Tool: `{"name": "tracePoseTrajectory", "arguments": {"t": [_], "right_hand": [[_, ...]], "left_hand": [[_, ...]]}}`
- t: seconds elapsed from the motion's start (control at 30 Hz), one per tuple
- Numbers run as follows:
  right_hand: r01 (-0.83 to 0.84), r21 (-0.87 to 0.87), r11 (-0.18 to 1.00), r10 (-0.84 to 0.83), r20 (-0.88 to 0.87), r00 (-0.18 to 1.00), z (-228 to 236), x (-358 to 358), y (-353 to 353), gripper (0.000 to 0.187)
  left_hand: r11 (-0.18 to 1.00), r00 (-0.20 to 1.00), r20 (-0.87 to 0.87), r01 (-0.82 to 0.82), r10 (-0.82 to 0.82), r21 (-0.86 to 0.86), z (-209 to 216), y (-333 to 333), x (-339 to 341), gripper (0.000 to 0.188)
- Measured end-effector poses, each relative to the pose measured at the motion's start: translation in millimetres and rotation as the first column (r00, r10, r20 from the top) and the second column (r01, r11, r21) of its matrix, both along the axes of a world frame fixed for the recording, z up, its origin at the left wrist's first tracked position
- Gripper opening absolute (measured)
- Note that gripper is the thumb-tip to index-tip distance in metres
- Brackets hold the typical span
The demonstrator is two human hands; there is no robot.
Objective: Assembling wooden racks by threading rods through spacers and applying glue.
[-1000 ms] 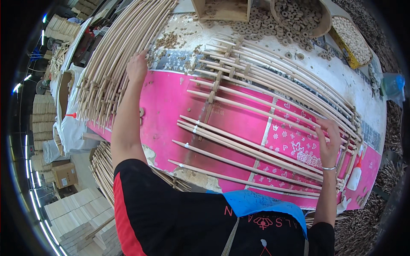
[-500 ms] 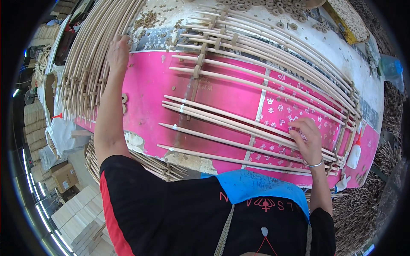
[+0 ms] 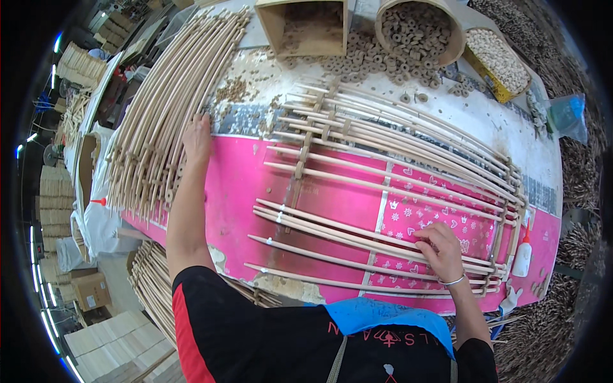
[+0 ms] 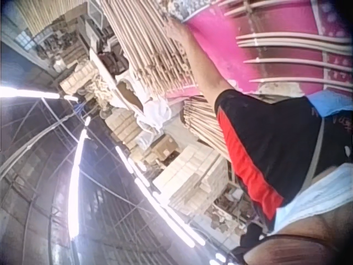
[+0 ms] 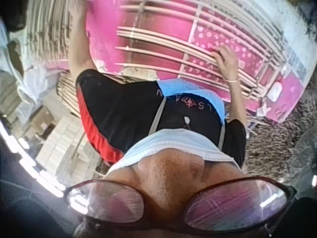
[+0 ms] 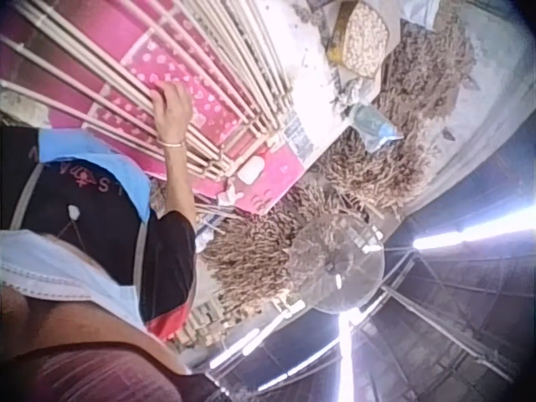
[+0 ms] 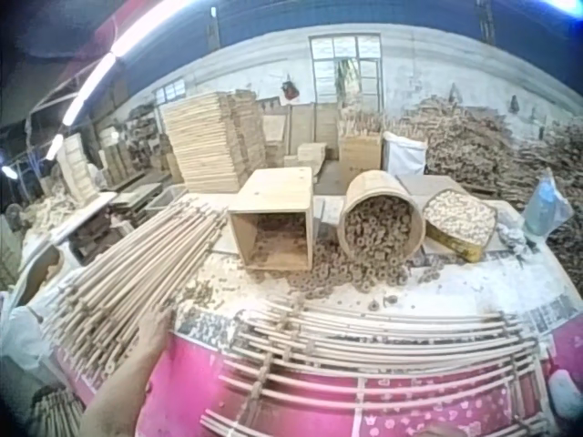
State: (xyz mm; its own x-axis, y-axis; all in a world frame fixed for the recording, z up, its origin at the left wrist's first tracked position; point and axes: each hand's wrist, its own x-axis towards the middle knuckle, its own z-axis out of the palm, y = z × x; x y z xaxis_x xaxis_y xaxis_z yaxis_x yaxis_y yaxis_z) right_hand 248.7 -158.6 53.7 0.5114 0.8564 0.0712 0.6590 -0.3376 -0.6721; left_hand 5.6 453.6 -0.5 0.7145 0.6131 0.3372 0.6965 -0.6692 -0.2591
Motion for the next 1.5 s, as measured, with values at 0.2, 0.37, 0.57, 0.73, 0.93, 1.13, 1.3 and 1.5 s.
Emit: {"name": "tracePoseTrajectory", "arguments": {"t": [0.2, 0.37, 0.57, 0.73, 0.93, 1.13, 1.3, 1.5], "right_hand": [[-0.054, -0.033, 0.998, 0.055, 0.044, 0.997, -3, 2, -4, 0.016], [-0.125, -0.062, 0.990, 0.124, -0.021, 0.992, -6, 9, 4, 0.013], [-0.054, -0.082, 0.995, 0.044, -0.118, 0.992, -5, 11, 4, 0.010], [0.000, 0.031, 1.000, 0.006, -0.179, 0.984, -10, 13, 0, 0.008], [0.004, 0.085, 0.996, 0.011, -0.170, 0.985, -10, 14, 3, 0.010], [-0.003, 0.074, 0.997, 0.014, -0.142, 0.990, -7, 16, 7, 0.009], [0.015, 0.087, 0.996, -0.001, -0.165, 0.986, -10, 20, 4, 0.009], [0.039, 0.107, 0.993, -0.026, -0.120, 0.992, 6, 12, 18, 0.012]], "left_hand": [[0.983, 0.985, 0.089, -0.137, 0.148, -0.120, 12, -15, 15, 0.022], [0.631, 0.798, 0.499, 0.200, 0.339, -0.749, 22, -27, -15, 0.040], [0.328, 0.611, 0.567, 0.466, 0.553, -0.822, 42, -125, -16, 0.040], [0.233, 0.567, 0.523, 0.505, 0.637, -0.831, 38, -170, -36, 0.035], [0.042, 0.539, 0.445, 0.602, 0.715, -0.797, 29, -192, -33, 0.035], [-0.023, 0.518, 0.444, 0.669, 0.731, -0.743, 26, -198, -28, 0.035], [-0.046, 0.546, 0.442, 0.665, 0.711, -0.746, 29, -201, -25, 0.035], [-0.037, 0.546, 0.453, 0.666, 0.704, -0.745, 39, -229, -6, 0.056]]}}
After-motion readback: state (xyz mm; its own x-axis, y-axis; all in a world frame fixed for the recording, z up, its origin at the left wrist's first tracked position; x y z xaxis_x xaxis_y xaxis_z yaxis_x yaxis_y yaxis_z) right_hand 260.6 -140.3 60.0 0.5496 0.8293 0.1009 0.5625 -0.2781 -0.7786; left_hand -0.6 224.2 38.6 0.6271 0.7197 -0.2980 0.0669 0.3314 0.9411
